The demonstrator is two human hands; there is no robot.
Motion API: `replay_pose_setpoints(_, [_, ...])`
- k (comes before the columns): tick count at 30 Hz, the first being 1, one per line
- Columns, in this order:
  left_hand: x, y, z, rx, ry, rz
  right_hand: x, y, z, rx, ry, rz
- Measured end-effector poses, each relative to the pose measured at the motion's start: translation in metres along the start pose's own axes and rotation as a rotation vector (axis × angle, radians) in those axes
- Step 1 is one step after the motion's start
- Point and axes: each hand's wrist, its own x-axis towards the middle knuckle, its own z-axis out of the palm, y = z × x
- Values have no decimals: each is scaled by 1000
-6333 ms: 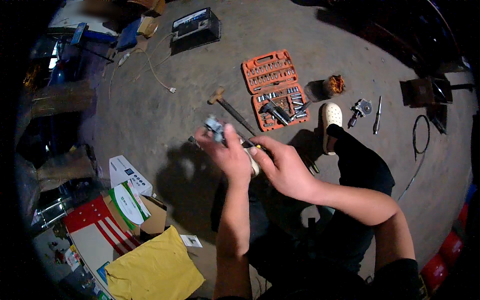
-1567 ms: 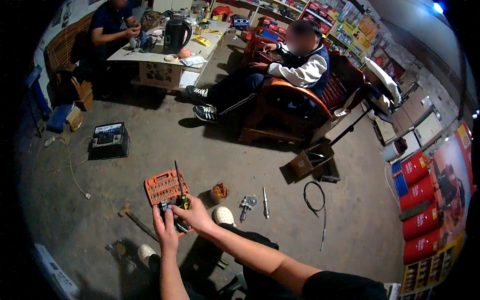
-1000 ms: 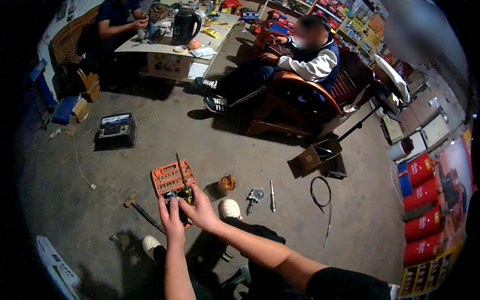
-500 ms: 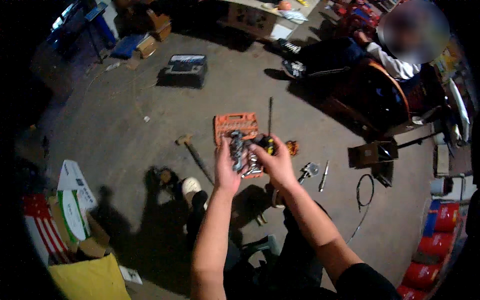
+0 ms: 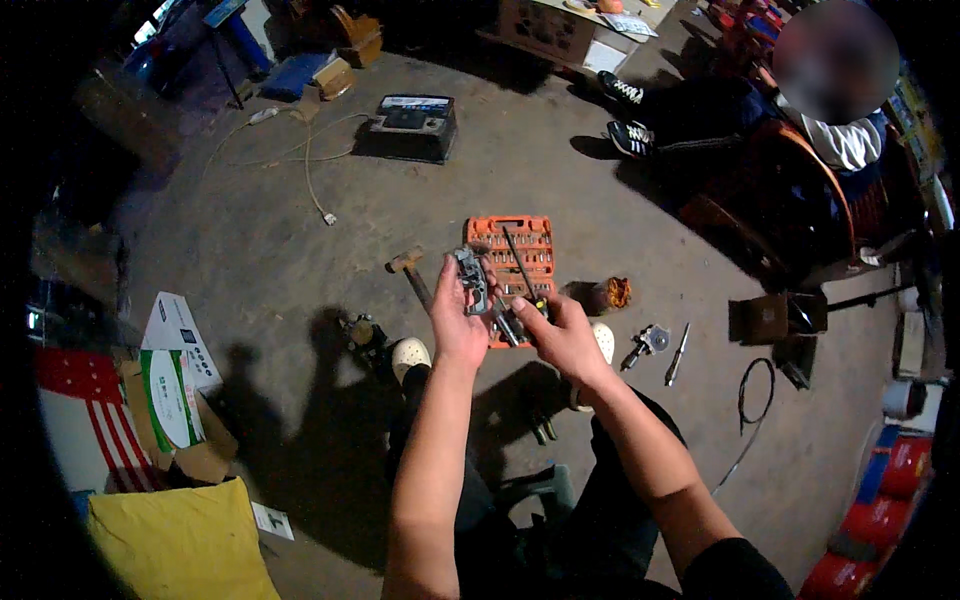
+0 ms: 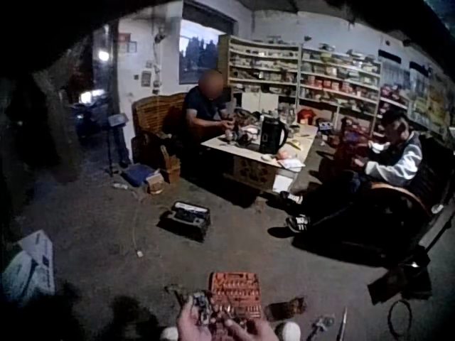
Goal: The person sits on the floor in a workshop and uses a screwdriver to disassemble a small mechanical component. They remove screws and separate parts of the device, placing them on the floor next to an open tool kit.
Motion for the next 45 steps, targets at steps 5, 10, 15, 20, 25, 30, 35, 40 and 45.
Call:
replay_pose_setpoints(5, [-2,-25,6,36,-3,-8,3,2,8,76,47,-73])
replay_pose_setpoints(10, [-2,-29,16,27,-9,-35,13,21,-5,-16,256,-221])
replay_pose_setpoints(15, [-5,-21,16,28,-124,-122,9,10,-12,-213,356,-333])
replay_pose_setpoints(20, [-2,-19,11,-23,-132,-215,11,12,-18,-240,274,-394])
replay_pose_setpoints(25, [-11,-9,19,15,-169,-263,3,-6,-20,-21,65,-224])
replay_pose_setpoints(30, [-10,-8,11,127,-170,-139,3,6,-19,-146,74,-340])
replay_pose_setpoints(35, [-6,5,-1,179,-157,74,-15,2,-11,-219,19,-290])
replay_pose_setpoints(40, [-4,12,-20,289,-217,152,-27,-6,-3,-322,-106,-294])
replay_pose_setpoints(45, [-6,17,-14,263,-164,118,-28,-12,-4,-261,-177,-200])
